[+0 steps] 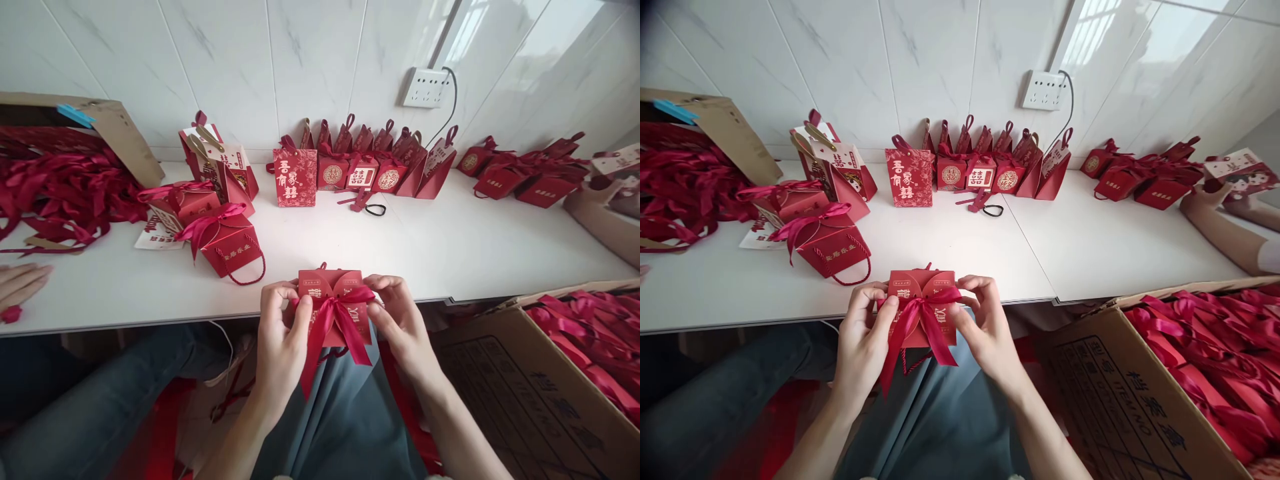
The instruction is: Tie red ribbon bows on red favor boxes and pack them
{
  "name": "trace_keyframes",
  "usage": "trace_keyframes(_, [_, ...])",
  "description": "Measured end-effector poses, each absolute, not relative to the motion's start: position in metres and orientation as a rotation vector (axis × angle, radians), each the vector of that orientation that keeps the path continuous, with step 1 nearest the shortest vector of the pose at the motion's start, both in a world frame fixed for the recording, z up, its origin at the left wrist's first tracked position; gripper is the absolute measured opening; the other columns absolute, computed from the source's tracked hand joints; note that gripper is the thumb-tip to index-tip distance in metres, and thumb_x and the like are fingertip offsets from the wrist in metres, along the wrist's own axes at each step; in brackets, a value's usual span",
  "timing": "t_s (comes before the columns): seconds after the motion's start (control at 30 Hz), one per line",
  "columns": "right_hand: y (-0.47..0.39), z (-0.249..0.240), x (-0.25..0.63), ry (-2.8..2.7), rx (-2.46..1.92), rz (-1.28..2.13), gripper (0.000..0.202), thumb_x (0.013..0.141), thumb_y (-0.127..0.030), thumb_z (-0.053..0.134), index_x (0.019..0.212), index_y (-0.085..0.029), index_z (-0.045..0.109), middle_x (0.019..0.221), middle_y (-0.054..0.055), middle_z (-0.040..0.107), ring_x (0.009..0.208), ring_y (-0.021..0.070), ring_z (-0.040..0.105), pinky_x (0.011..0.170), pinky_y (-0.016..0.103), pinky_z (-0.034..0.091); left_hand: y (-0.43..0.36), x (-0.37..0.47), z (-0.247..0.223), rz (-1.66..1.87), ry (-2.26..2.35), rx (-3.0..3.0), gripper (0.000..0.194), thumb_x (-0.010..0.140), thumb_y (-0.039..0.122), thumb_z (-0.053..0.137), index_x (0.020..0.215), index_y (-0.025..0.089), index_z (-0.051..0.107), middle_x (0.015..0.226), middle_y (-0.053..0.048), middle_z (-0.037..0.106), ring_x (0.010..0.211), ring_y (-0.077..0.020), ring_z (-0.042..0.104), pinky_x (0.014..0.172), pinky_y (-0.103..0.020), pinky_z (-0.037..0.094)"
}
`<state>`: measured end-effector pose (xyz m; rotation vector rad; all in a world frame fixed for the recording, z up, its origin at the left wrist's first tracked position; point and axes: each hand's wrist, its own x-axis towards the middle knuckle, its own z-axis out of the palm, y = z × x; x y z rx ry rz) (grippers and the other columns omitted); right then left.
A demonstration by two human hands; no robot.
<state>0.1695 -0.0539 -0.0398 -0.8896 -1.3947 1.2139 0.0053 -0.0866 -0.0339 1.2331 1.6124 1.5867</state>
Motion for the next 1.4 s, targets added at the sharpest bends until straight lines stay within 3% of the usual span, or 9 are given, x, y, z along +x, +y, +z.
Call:
trace_keyframes(0.13, [-0.056, -0.048, 0.192, -1.769, -0.844, 1.148, 0.099, 0.061, -0.058, 0.078, 0.141, -0.036, 0.025, 0.149, 0.012, 0.029, 0.138, 0.0316, 0.033, 0.104, 0.050, 0.041, -0.086, 0.008, -0.034, 1.575, 1.541, 1.159, 0.018, 0.084, 0.033, 0.057, 0.084, 0.021, 0.044, 0.092, -0.003, 0.057, 0.082, -0.0144, 0.060, 0.071, -0.027, 0.051])
trace_keyframes(0.2, [-0.056, -0.051, 0.196, -1.924, -0.906, 1.106, 0.113, 0.061, -0.050, 0.082, 0.147, -0.036, 0.010, 0.155, 0.014, 0.019, 0.141, 0.0340, 0.027, 0.106, 0.055, 0.038, -0.086, 0.009, -0.033, 1.555, 1.512, 1.118, 0.020, 0.084, 0.035, 0.058, 0.084, 0.021, 0.043, 0.093, -0.003, 0.058, 0.078, -0.0137, 0.061, 0.068, -0.027, 0.051])
trace_keyframes(0.27, [-0.055, -0.054, 0.195, -2.015, -0.947, 1.055, 0.113, 0.067, -0.038, 0.081, 0.149, -0.034, 0.003, 0.154, 0.016, 0.020, 0.140, 0.0336, 0.029, 0.107, 0.056, 0.036, -0.086, 0.009, -0.032, 1.533, 1.498, 1.105, 0.021, 0.084, 0.036, 0.058, 0.082, 0.021, 0.044, 0.090, -0.003, 0.059, 0.076, -0.0136, 0.061, 0.067, -0.027, 0.052])
trace_keyframes(0.4, [-0.054, -0.058, 0.186, -2.013, -0.936, 0.925, 0.105, 0.071, -0.025, 0.076, 0.149, -0.033, 0.006, 0.150, 0.015, 0.028, 0.135, 0.0319, 0.039, 0.104, 0.052, 0.042, -0.087, 0.004, -0.029, 1.547, 1.539, 1.191, 0.018, 0.086, 0.034, 0.056, 0.078, 0.020, 0.048, 0.083, -0.002, 0.059, 0.077, -0.0136, 0.061, 0.069, -0.026, 0.053])
trace_keyframes(0.57, [-0.055, -0.060, 0.178, -1.960, -0.873, 0.757, 0.101, 0.072, -0.025, 0.077, 0.149, -0.033, 0.012, 0.147, 0.014, 0.033, 0.135, 0.0317, 0.037, 0.102, 0.049, 0.046, -0.097, 0.005, -0.022, 1.799, 1.567, 1.699, 0.009, 0.085, 0.016, 0.060, 0.087, 0.021, 0.053, 0.091, -0.003, 0.055, 0.092, -0.0149, 0.059, 0.080, -0.028, 0.053])
trace_keyframes(0.7, [-0.059, -0.057, 0.177, -1.869, -0.855, 0.696, 0.099, 0.073, -0.031, 0.077, 0.148, -0.033, 0.013, 0.149, 0.015, 0.031, 0.136, 0.0317, 0.037, 0.098, 0.049, 0.049, -0.106, 0.017, -0.014, 1.846, 1.402, 2.266, 0.019, 0.077, 0.005, 0.066, 0.090, 0.019, 0.060, 0.086, -0.003, 0.056, 0.084, -0.0143, 0.060, 0.088, -0.035, 0.052])
trace_keyframes(0.8, [-0.063, -0.053, 0.178, -1.807, -0.857, 0.700, 0.101, 0.072, -0.034, 0.078, 0.148, -0.033, 0.013, 0.151, 0.015, 0.028, 0.137, 0.0330, 0.034, 0.102, 0.054, 0.044, -0.109, 0.025, -0.011, 1.865, 1.316, 2.503, 0.017, 0.078, 0.005, 0.063, 0.091, 0.017, 0.064, 0.079, -0.002, 0.060, 0.079, -0.0142, 0.061, 0.094, -0.042, 0.048])
trace_keyframes(1.0, [-0.069, -0.044, 0.180, -1.780, -0.849, 0.604, 0.093, 0.076, -0.028, 0.074, 0.148, -0.033, 0.015, 0.149, 0.013, 0.034, 0.136, 0.0322, 0.038, 0.107, 0.059, 0.037, -0.113, 0.028, -0.004, 1.856, 1.299, 2.628, 0.019, 0.078, 0.006, 0.062, 0.091, 0.019, 0.066, 0.069, 0.001, 0.064, 0.071, -0.0134, 0.065, 0.092, -0.041, 0.050])
trace_keyframes(1.4, [-0.073, -0.045, 0.185, -1.768, -0.859, 0.608, 0.099, 0.071, -0.021, 0.077, 0.148, -0.034, 0.016, 0.150, 0.011, 0.032, 0.137, 0.0305, 0.036, 0.109, 0.056, 0.037, -0.115, 0.030, -0.004, 1.889, 1.253, 2.581, 0.020, 0.074, 0.005, 0.064, 0.089, 0.018, 0.065, 0.070, 0.001, 0.064, 0.071, -0.0134, 0.065, 0.090, -0.040, 0.052])
